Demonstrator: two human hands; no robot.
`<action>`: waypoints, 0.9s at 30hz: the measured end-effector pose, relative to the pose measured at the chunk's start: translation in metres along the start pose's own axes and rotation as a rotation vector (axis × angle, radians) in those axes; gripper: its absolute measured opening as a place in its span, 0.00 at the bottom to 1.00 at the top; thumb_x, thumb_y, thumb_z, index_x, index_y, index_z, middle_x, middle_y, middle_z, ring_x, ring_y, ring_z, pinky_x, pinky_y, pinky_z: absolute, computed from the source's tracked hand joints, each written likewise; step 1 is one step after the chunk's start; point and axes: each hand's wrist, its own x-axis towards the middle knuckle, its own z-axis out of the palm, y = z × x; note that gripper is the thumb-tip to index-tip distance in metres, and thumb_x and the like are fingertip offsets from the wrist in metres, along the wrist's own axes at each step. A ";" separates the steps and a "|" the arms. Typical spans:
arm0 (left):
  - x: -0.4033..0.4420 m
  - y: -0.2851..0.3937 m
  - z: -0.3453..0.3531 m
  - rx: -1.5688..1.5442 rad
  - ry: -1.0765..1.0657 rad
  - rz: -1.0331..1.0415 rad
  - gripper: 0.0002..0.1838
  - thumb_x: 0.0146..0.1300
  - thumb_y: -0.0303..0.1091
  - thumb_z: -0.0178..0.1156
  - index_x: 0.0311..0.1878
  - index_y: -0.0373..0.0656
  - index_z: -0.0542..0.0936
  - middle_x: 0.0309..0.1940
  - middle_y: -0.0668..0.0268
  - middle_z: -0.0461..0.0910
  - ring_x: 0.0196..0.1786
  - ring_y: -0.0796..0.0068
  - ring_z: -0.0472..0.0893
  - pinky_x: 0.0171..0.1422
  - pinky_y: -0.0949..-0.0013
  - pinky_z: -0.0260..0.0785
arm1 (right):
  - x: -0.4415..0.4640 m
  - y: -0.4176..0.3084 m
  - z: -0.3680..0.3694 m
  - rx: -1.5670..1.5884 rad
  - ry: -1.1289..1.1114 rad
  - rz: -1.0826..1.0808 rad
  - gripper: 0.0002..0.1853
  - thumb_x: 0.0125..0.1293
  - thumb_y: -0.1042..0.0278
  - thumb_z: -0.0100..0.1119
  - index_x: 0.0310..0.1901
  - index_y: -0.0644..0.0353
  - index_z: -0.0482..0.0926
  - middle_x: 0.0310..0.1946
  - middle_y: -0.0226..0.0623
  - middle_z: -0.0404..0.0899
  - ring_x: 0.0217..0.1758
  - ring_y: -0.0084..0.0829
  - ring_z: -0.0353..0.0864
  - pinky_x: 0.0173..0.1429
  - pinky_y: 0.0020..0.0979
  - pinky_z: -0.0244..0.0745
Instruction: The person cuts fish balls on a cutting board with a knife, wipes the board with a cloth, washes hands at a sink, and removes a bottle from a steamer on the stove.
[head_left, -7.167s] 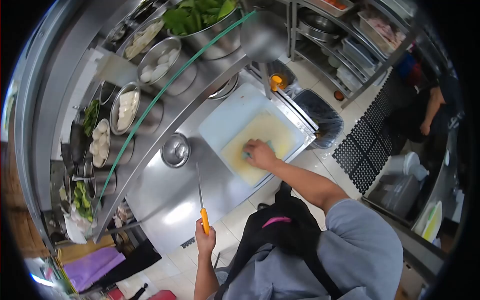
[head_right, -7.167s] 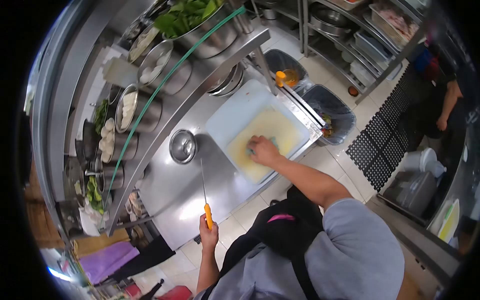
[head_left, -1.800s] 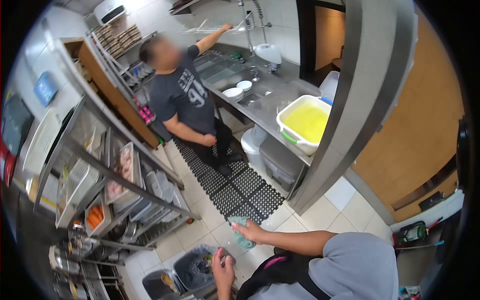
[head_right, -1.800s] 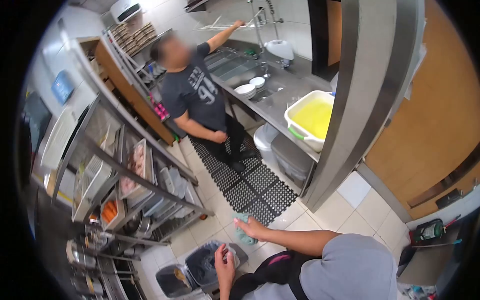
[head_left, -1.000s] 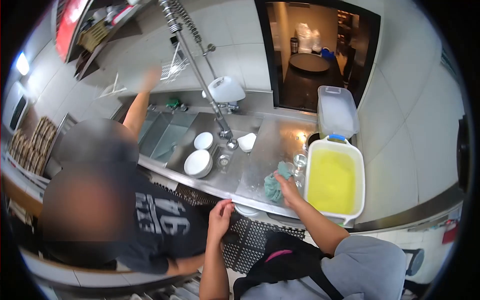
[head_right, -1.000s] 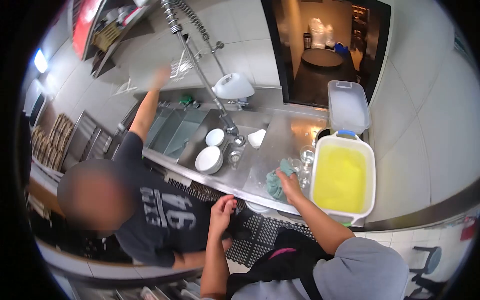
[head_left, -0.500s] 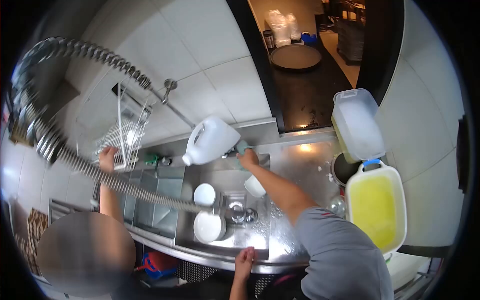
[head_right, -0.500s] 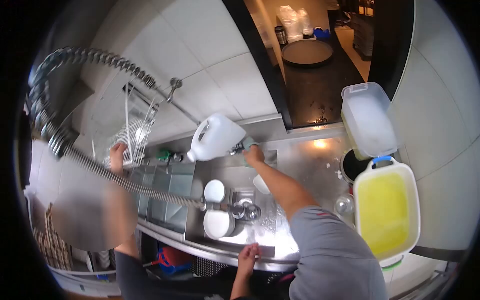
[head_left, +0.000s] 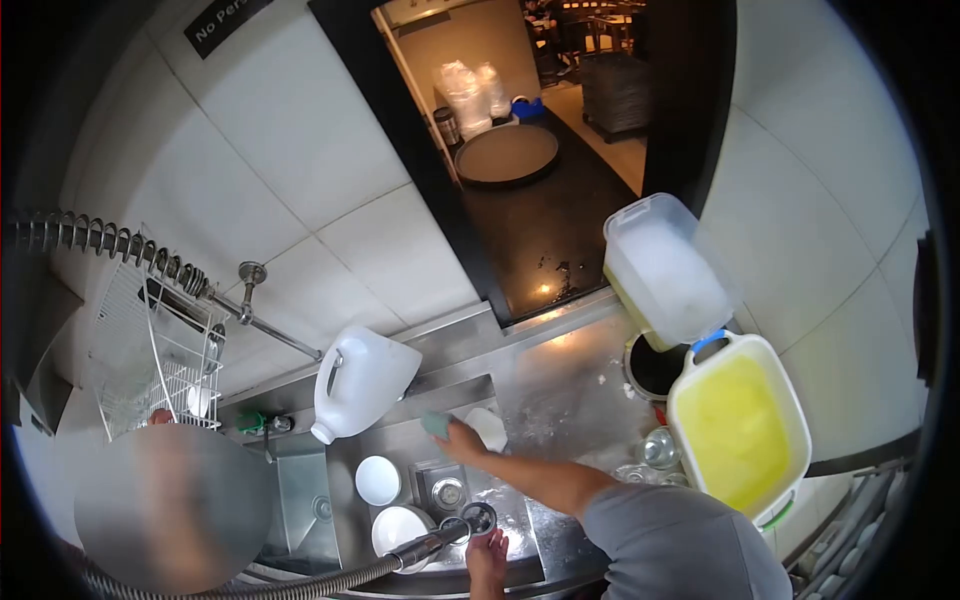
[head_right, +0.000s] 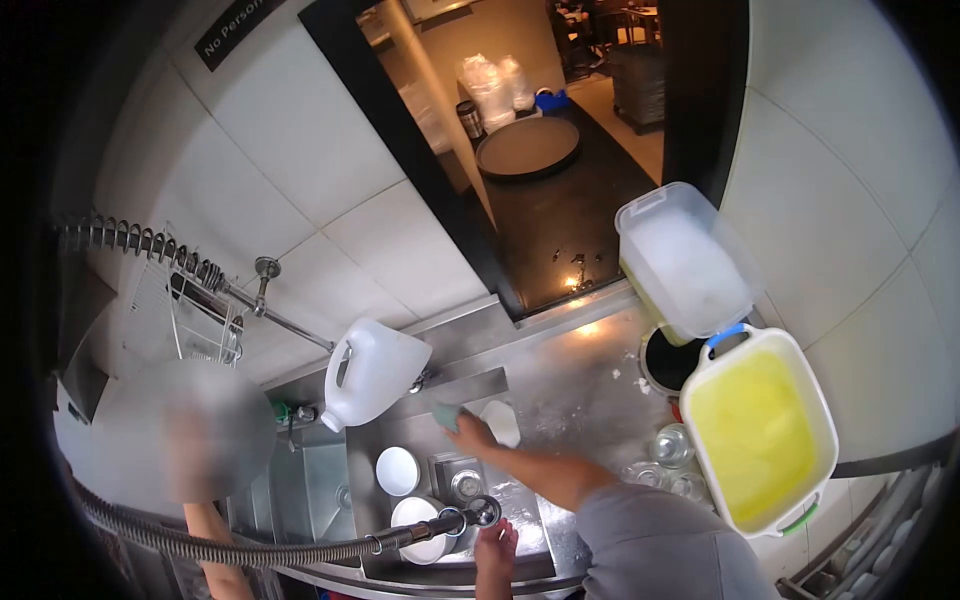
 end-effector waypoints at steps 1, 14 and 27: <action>0.038 -0.009 -0.021 -0.067 -0.054 -0.016 0.17 0.76 0.44 0.56 0.63 0.51 0.76 0.52 0.61 0.81 0.54 0.64 0.81 0.58 0.54 0.77 | -0.032 -0.004 -0.011 0.094 -0.090 0.209 0.24 0.73 0.52 0.62 0.60 0.62 0.79 0.57 0.57 0.82 0.60 0.52 0.83 0.60 0.47 0.79; 0.011 0.011 0.014 0.054 -0.119 0.295 0.21 0.76 0.31 0.54 0.69 0.58 0.71 0.68 0.65 0.74 0.68 0.59 0.76 0.64 0.40 0.74 | -0.171 0.085 -0.003 -0.187 -0.185 0.116 0.24 0.71 0.47 0.59 0.49 0.63 0.86 0.42 0.56 0.87 0.49 0.52 0.88 0.50 0.52 0.80; -0.001 0.043 0.038 0.516 -0.062 0.488 0.37 0.76 0.39 0.61 0.83 0.44 0.58 0.76 0.64 0.66 0.73 0.68 0.68 0.72 0.60 0.63 | -0.151 0.067 -0.001 0.386 -0.344 0.626 0.31 0.63 0.59 0.73 0.61 0.74 0.76 0.52 0.48 0.83 0.55 0.37 0.82 0.53 0.42 0.78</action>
